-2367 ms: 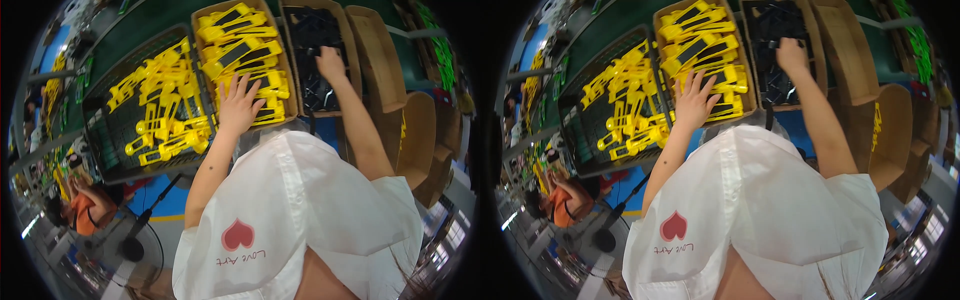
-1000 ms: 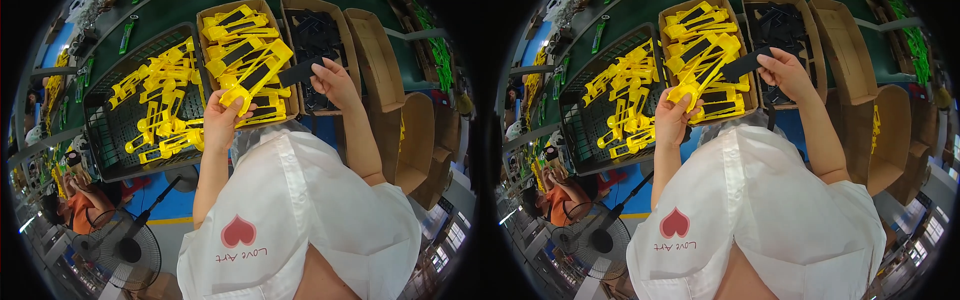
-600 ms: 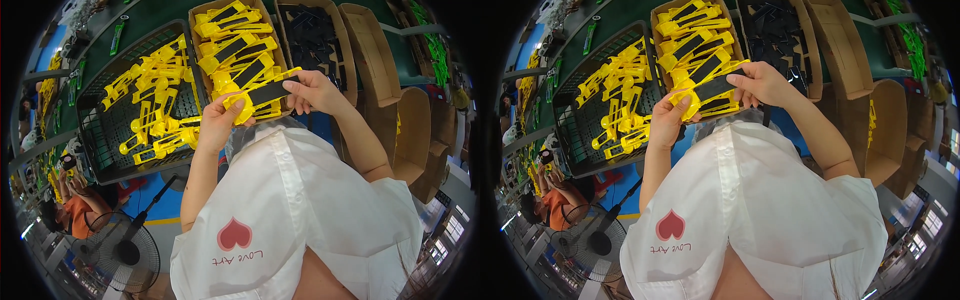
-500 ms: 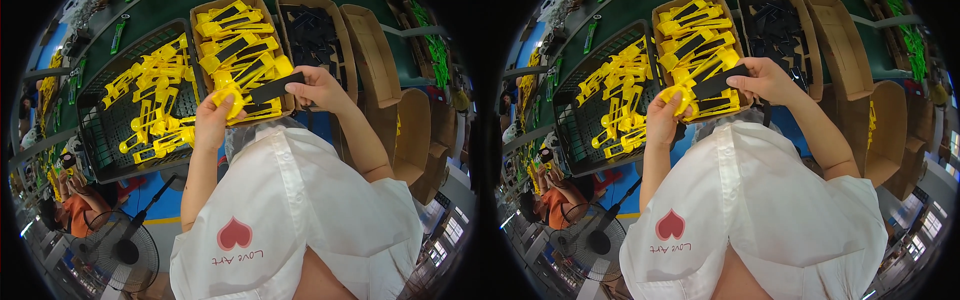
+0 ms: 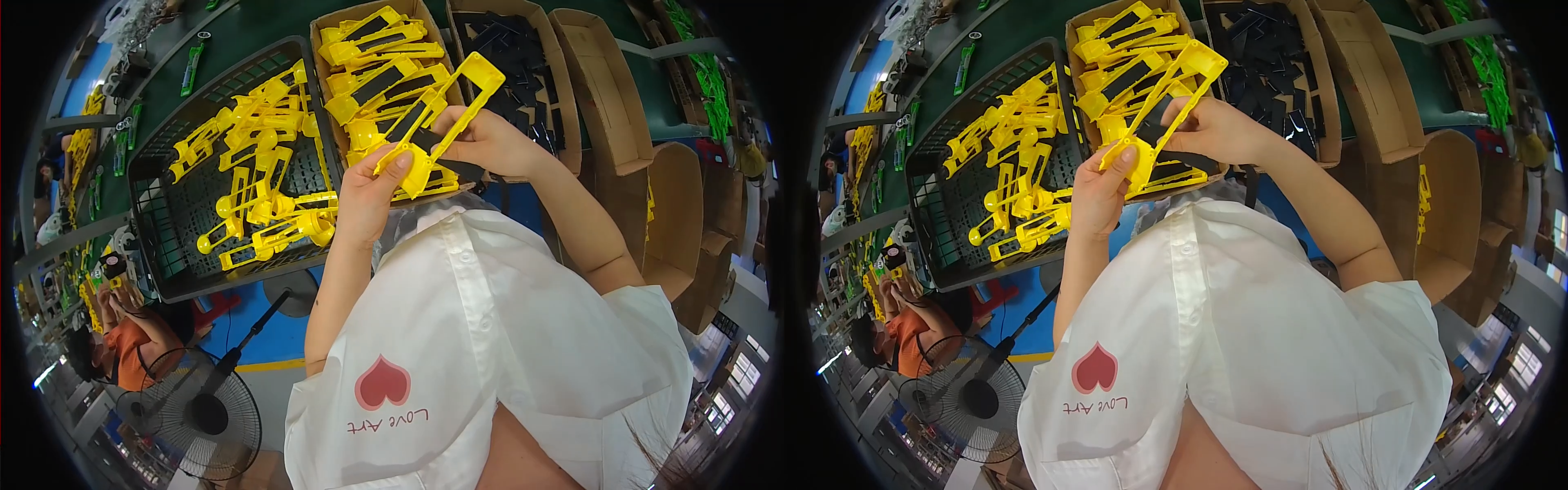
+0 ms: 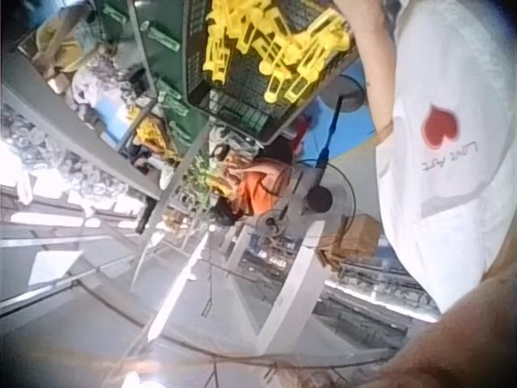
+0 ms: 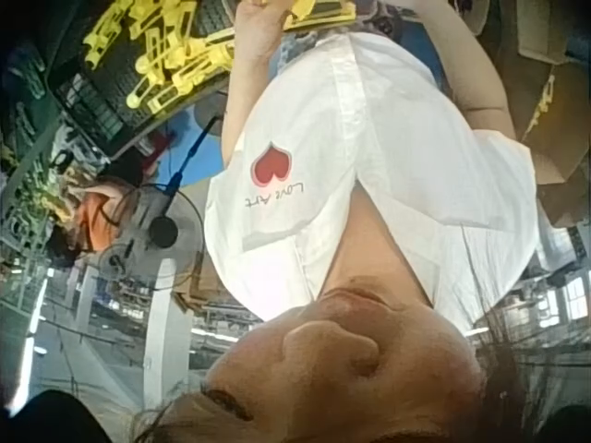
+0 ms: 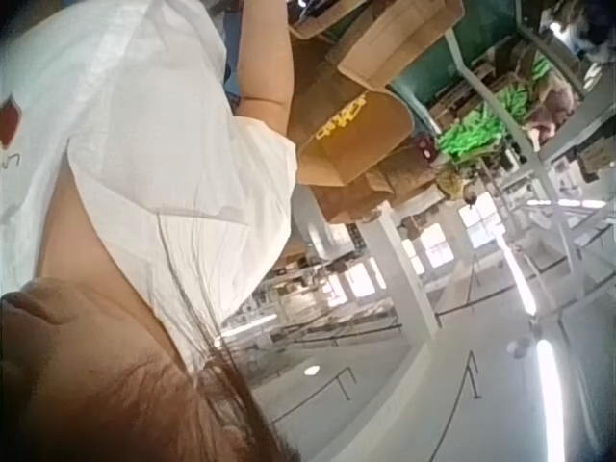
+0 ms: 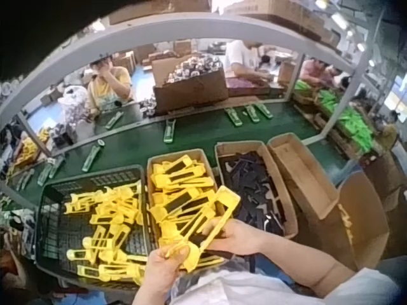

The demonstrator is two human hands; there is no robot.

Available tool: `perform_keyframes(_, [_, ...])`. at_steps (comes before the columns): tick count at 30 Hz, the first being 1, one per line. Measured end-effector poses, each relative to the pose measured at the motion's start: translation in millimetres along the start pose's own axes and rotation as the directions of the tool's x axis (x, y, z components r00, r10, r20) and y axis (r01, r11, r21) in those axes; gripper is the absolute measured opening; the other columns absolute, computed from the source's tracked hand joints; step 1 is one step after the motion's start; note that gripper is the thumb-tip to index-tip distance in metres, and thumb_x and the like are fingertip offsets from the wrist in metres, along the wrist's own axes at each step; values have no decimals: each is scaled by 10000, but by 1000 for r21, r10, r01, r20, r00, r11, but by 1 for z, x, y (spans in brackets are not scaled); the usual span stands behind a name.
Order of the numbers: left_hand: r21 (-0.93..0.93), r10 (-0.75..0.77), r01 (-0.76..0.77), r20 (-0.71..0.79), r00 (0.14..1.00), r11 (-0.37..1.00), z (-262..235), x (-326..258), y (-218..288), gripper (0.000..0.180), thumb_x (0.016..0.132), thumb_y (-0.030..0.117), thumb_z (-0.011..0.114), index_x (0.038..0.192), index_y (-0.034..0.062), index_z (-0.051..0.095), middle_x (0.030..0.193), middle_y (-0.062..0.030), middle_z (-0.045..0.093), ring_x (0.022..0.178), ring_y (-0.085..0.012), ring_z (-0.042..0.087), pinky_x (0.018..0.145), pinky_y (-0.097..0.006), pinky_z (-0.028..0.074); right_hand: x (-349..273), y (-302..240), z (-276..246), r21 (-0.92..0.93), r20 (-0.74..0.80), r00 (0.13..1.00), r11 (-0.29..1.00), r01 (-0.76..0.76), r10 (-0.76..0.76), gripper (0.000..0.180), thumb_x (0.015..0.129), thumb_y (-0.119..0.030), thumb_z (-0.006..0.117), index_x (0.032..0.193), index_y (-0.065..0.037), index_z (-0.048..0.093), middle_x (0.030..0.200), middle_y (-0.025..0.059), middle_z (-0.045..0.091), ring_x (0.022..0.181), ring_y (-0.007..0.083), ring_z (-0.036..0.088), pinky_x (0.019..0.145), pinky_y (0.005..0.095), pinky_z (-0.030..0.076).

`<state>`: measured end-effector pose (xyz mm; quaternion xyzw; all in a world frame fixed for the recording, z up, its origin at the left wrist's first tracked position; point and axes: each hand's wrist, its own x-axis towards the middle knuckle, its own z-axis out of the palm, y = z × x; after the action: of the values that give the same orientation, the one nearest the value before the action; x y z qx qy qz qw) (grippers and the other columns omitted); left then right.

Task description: Assembling plastic flashlight housings by manually inserting internal black components.

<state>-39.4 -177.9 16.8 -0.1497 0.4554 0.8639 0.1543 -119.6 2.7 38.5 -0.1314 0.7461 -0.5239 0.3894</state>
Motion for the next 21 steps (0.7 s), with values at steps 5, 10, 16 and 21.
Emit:
perform_keyframes(5, [78, 173, -167, -80, 982, 983, 4, 3, -9, 218, 810, 117, 573, 977, -22, 562, 890, -57, 584, 785, -122, 563, 698, -236, 458, -3, 11, 3, 164, -14, 987, 973, 163, -163, 135, 823, -98, 539, 905, -16, 469, 868, 70, 570, 730, 85, 561, 665, 191, 469])
perform_keyframes(10, [-191, 182, -204, -123, 976, 960, -2, 5, 5, 232, 849, 137, 505, 1019, -22, 505, 856, -93, 595, 768, -150, 580, 687, -237, 463, -12, 13, -5, 281, -42, 998, 959, 46, -35, 145, 831, -145, 538, 873, -16, 485, 688, 38, 576, 503, 60, 528, 455, 165, 426])
perform_keyframes(16, [165, 160, -126, -211, 964, 978, -39, 7, 20, 236, 822, 94, 545, 1019, -37, 545, 906, -91, 597, 756, -140, 577, 666, -232, 470, -22, -3, -17, -47, -160, 984, 997, 66, -73, 201, 814, -204, 568, 700, -50, 506, 552, 16, 529, 404, 51, 463, 406, 171, 352])
perform_keyframes(21, [413, 16, 24, -93, 996, 910, -36, 6, 20, 216, 795, 104, 592, 972, -21, 587, 830, -31, 598, 719, -72, 523, 652, -193, 425, -15, -11, -9, -49, -136, 991, 999, 3, -10, 194, 813, -198, 571, 718, -42, 502, 558, 23, 533, 406, 50, 465, 403, 171, 352])
